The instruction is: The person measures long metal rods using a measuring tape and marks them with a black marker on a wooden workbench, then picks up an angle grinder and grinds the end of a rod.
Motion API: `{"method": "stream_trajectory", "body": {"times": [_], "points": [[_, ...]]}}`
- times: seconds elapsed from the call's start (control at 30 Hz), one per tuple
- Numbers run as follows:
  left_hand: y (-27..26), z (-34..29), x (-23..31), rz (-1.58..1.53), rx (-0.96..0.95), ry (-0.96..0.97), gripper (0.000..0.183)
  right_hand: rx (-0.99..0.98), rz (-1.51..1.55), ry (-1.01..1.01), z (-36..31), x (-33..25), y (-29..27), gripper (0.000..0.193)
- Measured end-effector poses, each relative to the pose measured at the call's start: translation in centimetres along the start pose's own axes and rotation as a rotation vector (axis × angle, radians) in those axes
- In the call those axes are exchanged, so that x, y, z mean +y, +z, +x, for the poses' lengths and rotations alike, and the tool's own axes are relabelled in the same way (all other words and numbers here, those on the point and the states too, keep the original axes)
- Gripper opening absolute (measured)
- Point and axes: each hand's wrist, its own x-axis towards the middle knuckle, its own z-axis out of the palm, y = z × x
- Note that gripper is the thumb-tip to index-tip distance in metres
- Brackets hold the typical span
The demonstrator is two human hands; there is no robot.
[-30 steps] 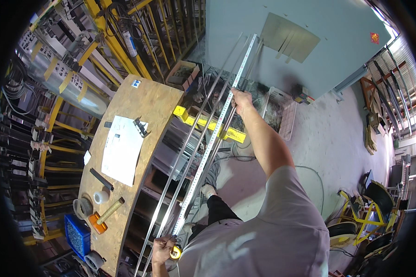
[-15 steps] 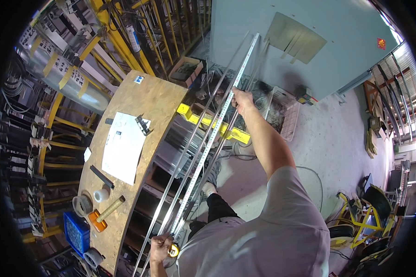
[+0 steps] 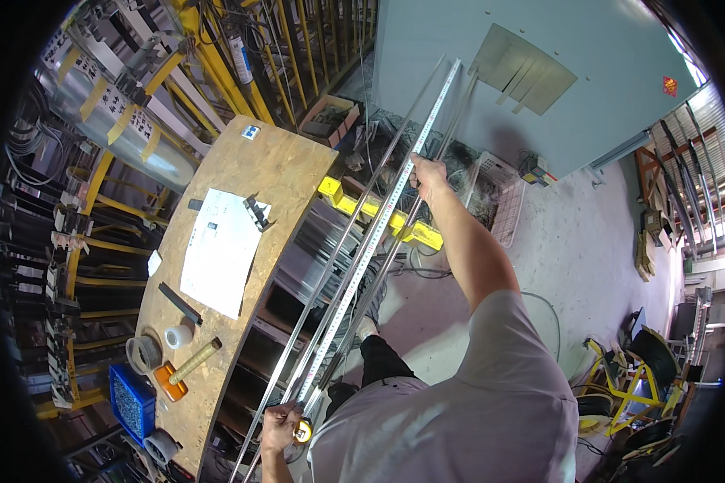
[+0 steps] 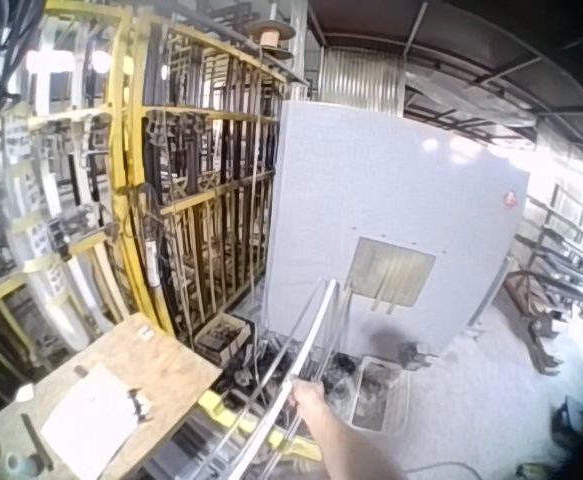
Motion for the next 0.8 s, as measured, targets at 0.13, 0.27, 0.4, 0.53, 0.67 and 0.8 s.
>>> {"method": "stream_trajectory", "body": {"times": [0.13, 0.27, 0.4, 0.53, 0.67, 0.8], "points": [[-0.7, 0.9, -2.2, 0.082, -0.015, 0.138, 0.016, -0.018, 0.002, 0.002, 0.0, 0.0, 0.5, 0.024], [-1.0, 1.5, -2.6, 0.031, -0.029, 0.116, 0.017, -0.013, -0.013, 0.012, 0.2, 0.2, 0.5, 0.024], [-1.5, 2.9, -2.6, -0.019, -0.109, 0.162, 0.02, 0.052, -0.068, -0.005, -0.5, 0.9, 0.2, 0.022], [-1.4, 2.9, -2.1, -0.008, -0.097, 0.084, 0.025, 0.054, -0.183, -0.043, -8.8, 4.3, -0.6, 0.022], [-2.1, 3.9, -1.5, 0.108, -0.102, 0.053, 0.021, -0.146, -0.053, 0.08, -25.3, 11.9, -1.9, 0.015], [-1.8, 4.1, -1.2, 0.108, -0.092, 0.087, 0.024, -0.483, -0.17, 0.418, -35.6, 24.0, -2.9, 0.027]]}}
